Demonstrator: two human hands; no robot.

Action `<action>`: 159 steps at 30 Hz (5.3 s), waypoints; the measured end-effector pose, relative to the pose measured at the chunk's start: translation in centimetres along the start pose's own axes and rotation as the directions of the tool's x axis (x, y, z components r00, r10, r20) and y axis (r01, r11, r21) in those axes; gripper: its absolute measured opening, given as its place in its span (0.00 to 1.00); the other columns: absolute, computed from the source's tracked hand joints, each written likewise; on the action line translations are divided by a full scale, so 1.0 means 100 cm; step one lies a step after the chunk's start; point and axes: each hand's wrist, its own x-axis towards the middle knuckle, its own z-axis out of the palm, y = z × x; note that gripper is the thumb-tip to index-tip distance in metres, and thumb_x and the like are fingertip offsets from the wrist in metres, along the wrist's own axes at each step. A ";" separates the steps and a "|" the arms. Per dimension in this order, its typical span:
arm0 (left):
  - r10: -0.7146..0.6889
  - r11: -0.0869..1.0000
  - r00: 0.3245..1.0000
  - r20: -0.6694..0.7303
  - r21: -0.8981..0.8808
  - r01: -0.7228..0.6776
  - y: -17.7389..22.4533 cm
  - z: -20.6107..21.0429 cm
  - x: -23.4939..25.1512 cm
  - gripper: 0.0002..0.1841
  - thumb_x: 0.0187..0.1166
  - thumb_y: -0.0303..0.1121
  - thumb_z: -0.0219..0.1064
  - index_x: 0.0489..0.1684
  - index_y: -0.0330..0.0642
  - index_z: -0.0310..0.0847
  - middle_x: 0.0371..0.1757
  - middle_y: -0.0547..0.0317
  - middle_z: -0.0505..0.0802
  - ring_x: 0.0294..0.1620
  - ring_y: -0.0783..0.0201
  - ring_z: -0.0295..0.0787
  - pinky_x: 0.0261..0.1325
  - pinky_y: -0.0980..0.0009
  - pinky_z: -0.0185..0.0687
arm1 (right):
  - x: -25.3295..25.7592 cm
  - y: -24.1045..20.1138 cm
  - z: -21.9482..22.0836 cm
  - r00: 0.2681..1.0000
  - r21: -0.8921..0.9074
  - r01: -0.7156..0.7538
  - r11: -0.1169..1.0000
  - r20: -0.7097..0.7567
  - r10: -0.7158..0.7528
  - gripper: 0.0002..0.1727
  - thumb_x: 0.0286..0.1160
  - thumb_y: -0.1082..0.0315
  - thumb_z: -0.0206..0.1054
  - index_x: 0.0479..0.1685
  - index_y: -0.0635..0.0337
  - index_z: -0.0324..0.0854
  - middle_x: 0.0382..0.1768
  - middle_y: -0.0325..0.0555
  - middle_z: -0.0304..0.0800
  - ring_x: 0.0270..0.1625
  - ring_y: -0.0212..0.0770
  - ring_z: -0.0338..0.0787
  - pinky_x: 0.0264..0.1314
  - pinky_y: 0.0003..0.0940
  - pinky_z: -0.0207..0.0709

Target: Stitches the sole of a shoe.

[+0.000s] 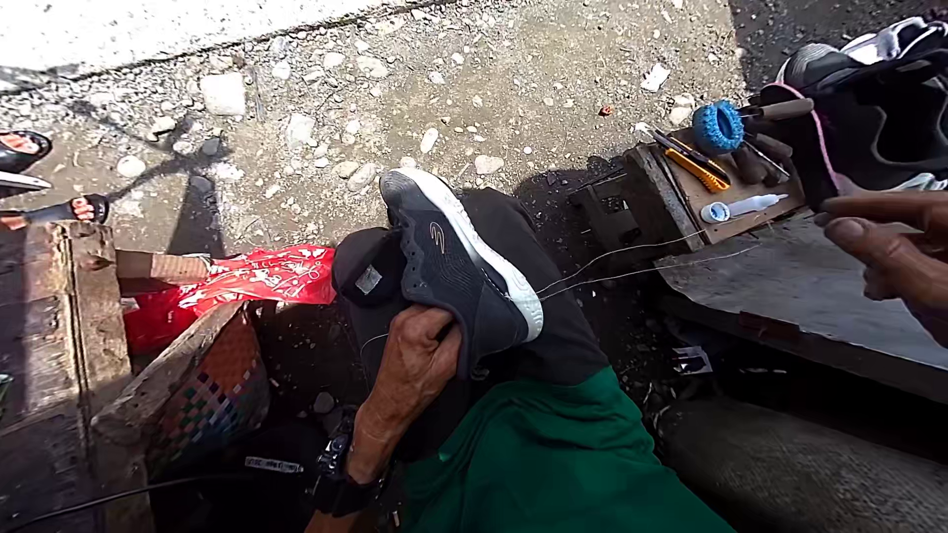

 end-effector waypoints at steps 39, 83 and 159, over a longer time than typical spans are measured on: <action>0.024 0.996 0.994 -0.108 0.087 -0.015 0.004 0.003 0.002 0.08 0.71 0.29 0.68 0.25 0.36 0.91 0.33 0.52 0.95 0.43 0.72 0.91 0.54 0.79 0.81 | -0.033 -0.085 0.196 0.936 0.683 0.069 0.728 0.209 -0.284 0.11 0.83 0.70 0.63 0.45 0.68 0.90 0.35 0.35 0.92 0.33 0.15 0.81 0.38 0.11 0.74; -0.552 0.666 0.832 0.057 -0.572 0.480 0.044 0.025 0.022 0.07 0.68 0.24 0.77 0.40 0.33 0.88 0.35 0.54 0.96 0.39 0.66 0.95 0.51 0.66 0.91 | -0.002 -0.050 0.207 0.922 0.567 0.076 0.820 0.274 -0.275 0.22 0.82 0.51 0.68 0.61 0.59 0.84 0.31 0.40 0.88 0.29 0.31 0.85 0.34 0.31 0.81; -0.619 0.710 0.737 -0.270 -0.593 0.379 0.033 0.037 0.019 0.06 0.57 0.21 0.79 0.24 0.31 0.87 0.25 0.55 0.92 0.31 0.72 0.90 0.42 0.71 0.86 | 0.071 -0.154 0.189 0.465 0.069 0.619 0.783 0.770 -0.436 0.13 0.75 0.60 0.67 0.34 0.62 0.87 0.22 0.59 0.87 0.30 0.65 0.91 0.31 0.66 0.76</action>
